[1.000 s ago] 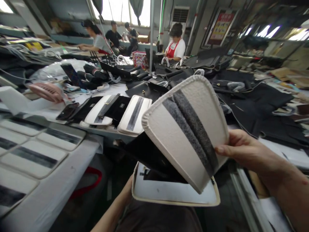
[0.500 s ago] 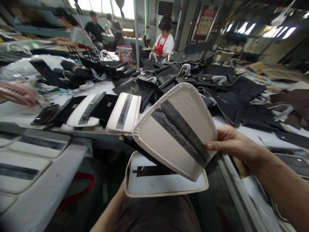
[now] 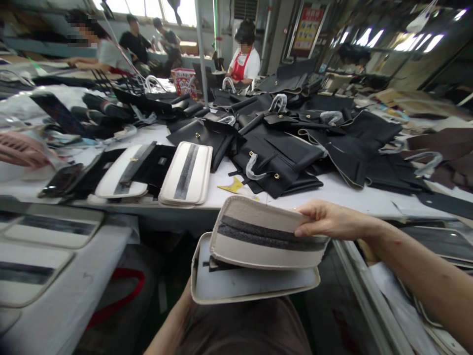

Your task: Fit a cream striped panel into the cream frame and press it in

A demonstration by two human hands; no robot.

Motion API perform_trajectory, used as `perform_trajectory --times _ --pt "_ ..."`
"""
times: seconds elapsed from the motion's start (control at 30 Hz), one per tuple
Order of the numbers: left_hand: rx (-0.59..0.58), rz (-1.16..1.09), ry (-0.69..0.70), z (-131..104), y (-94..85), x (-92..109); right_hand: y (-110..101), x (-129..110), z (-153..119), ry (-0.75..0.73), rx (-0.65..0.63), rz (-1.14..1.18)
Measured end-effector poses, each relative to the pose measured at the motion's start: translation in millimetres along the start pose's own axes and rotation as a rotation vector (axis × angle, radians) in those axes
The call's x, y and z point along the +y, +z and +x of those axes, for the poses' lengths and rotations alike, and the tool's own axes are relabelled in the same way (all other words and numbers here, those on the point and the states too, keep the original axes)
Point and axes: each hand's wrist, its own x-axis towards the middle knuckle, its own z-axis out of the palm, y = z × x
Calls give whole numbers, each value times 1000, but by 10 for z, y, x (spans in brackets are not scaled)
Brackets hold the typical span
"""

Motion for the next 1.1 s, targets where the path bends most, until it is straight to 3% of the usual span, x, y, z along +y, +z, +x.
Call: perform_trajectory --times 0.17,0.37,0.67,0.8,0.93,1.0,1.1 --pt "-27 -7 -22 -18 17 6 14 -34 122 71 -84 -77" --pt "-82 -61 -9 -52 60 32 83 -57 484 84 -200 -117" --pt "-132 -130 -35 19 4 -8 371 392 1119 162 -384 -91" --pt "-141 -125 -33 30 -33 -36 469 408 1124 92 -263 -331" --pt "-144 -100 -40 -22 36 17 638 425 969 -12 0 -616" --pt "-153 -102 -33 -47 87 51 740 483 893 -127 129 -728" --pt "-165 -110 -25 -60 131 76 848 577 825 -324 195 -888"
